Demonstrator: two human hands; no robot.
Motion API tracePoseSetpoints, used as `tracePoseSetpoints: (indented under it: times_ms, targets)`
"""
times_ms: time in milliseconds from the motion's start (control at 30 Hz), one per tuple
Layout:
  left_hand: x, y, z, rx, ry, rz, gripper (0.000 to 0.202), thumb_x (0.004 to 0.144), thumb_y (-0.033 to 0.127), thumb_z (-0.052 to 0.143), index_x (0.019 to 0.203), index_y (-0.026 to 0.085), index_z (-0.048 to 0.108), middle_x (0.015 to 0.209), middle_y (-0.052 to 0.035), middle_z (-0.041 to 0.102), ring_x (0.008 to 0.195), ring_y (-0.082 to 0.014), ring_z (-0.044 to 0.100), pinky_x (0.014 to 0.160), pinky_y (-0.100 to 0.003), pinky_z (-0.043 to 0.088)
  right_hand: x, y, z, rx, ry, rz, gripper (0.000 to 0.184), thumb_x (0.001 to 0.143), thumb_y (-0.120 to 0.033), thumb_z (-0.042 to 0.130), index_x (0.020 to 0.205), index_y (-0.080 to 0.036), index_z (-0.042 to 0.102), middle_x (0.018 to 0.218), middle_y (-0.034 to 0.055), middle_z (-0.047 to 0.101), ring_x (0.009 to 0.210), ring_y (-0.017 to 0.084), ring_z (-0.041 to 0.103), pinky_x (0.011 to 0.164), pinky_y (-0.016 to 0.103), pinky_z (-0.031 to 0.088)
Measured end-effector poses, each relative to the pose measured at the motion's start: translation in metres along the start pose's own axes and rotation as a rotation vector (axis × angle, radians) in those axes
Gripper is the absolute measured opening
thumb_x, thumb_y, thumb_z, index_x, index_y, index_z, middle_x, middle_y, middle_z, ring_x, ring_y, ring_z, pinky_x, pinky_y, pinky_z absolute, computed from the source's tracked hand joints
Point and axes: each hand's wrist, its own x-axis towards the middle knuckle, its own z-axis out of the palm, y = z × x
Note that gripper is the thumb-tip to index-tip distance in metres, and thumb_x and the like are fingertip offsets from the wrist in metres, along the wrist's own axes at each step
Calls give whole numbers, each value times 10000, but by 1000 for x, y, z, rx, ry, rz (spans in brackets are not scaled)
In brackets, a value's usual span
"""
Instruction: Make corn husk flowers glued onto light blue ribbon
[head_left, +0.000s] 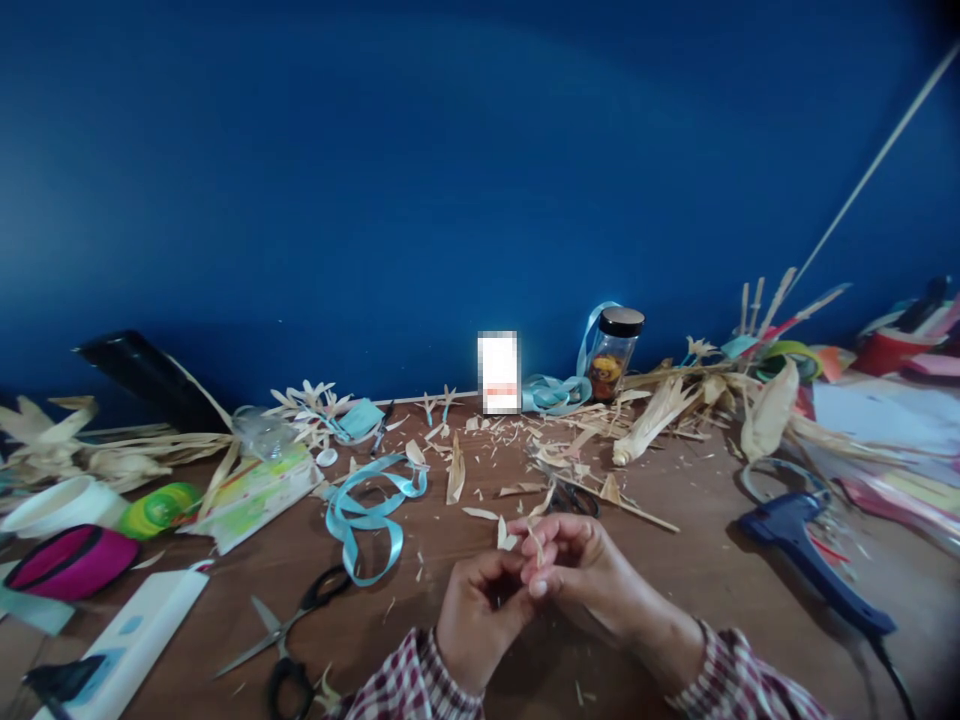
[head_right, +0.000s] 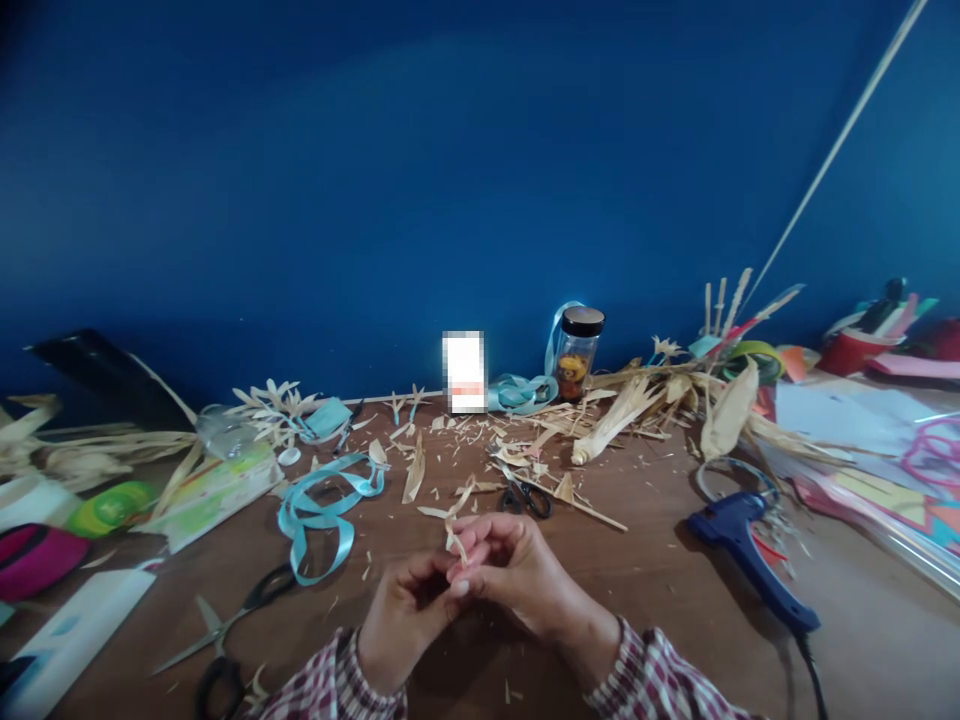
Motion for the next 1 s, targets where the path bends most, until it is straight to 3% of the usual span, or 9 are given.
tracePoseSetpoints:
  times_ms: [133,333,400,533,633,767,867,933,1000]
  targets:
    - [0,0,-2,71,-17,-18,223,652,309,751,564,124,661,542,-8,605,536,-113,503,531,-195,401,-1,4,-1,-21,-21,21,311,582,-100,810,857,-197,700,639,-19,672,729,130,649,777,276,488]
    - [0,6,0,49,-163,-41,248,806,352,600,763,149,736,663,-40,686,630,-156,591,613,-229,450,-4,-7,3,-34,-133,147,365,774,-275,686,1124,-196,623,1024,92,686,766,101,635,606,163,466]
    - [0,9,0,34,-162,-67,270,810,362,592,750,143,738,639,-43,686,601,-152,595,606,-232,455,-4,-12,3,-58,-142,146,350,816,-324,632,1138,-188,613,1062,113,668,649,67,601,510,139,423]
    - [1,7,1,-51,-144,-89,279,795,389,605,752,142,728,607,-36,675,566,-143,592,613,-240,468,-4,-14,1,-75,-191,92,318,811,-312,637,1107,-197,637,1107,102,636,550,30,531,520,171,435]
    - [2,3,1,-113,-114,-94,286,766,412,628,792,140,710,607,-25,664,552,-135,573,594,-239,466,-3,-11,2,-122,-154,27,194,821,-304,622,959,-197,705,1009,79,675,728,108,606,561,196,463]
    - [0,-1,2,-30,-98,-85,254,731,363,670,641,126,690,575,-20,639,583,-131,550,582,-218,429,-1,-7,5,-108,-32,-77,77,758,-260,695,803,-209,729,693,41,698,1052,194,565,830,310,467]
    - [-1,-3,3,-20,-111,-135,214,665,328,729,607,125,693,575,-27,658,554,-127,549,551,-219,413,0,-6,6,10,26,-39,122,687,-229,754,800,-201,719,636,19,683,853,169,629,713,274,496]
    - [-2,-6,4,-76,-89,-168,204,595,318,781,604,134,696,591,-29,680,553,-128,567,555,-222,422,1,-6,6,101,50,-19,233,641,-203,786,859,-191,705,593,-14,654,607,104,597,580,210,477]
    - [-1,-8,3,-179,-65,-220,246,530,338,819,605,143,687,593,-24,689,556,-131,588,575,-234,445,1,-6,6,176,39,-1,364,633,-240,796,972,-188,674,676,-8,663,538,72,554,524,183,452]
